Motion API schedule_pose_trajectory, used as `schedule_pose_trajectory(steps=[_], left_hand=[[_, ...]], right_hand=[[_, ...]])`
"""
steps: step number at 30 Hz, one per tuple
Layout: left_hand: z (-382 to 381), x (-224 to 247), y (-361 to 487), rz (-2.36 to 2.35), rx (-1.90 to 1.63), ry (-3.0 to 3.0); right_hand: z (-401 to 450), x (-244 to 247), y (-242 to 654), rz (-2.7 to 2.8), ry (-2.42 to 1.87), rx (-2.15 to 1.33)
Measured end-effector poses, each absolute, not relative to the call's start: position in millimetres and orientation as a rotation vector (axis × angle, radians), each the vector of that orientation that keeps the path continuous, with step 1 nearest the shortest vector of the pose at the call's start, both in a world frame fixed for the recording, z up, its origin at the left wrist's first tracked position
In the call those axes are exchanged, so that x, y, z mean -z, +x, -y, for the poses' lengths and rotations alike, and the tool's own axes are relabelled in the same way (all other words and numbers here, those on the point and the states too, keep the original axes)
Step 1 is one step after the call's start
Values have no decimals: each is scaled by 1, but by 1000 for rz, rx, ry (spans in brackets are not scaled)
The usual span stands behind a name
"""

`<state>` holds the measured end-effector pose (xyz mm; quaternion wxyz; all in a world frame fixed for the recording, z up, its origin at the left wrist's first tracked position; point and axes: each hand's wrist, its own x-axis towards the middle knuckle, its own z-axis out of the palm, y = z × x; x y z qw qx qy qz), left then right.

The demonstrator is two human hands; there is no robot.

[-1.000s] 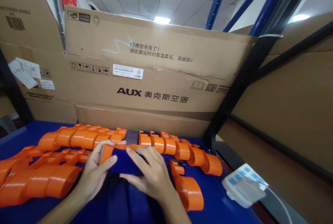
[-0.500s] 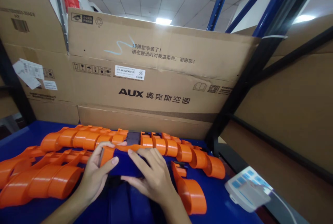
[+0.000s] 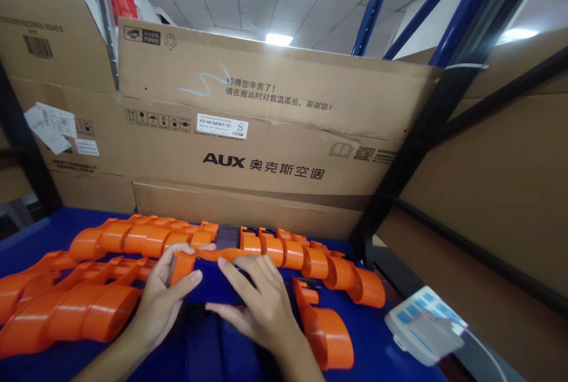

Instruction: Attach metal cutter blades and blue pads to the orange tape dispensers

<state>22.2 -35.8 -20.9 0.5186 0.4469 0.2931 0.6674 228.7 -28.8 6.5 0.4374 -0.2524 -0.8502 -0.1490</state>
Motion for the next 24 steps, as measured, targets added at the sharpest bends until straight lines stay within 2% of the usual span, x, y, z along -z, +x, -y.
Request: schedule_pose_trajectory(steps=[14,24], left_hand=[[51,7,33,-528,-1474,947],[49,11,34,-534,-1507,979]], right_hand=[[30,-4,233,2010,-735,256],[31,-9,232,1954,-757,105]])
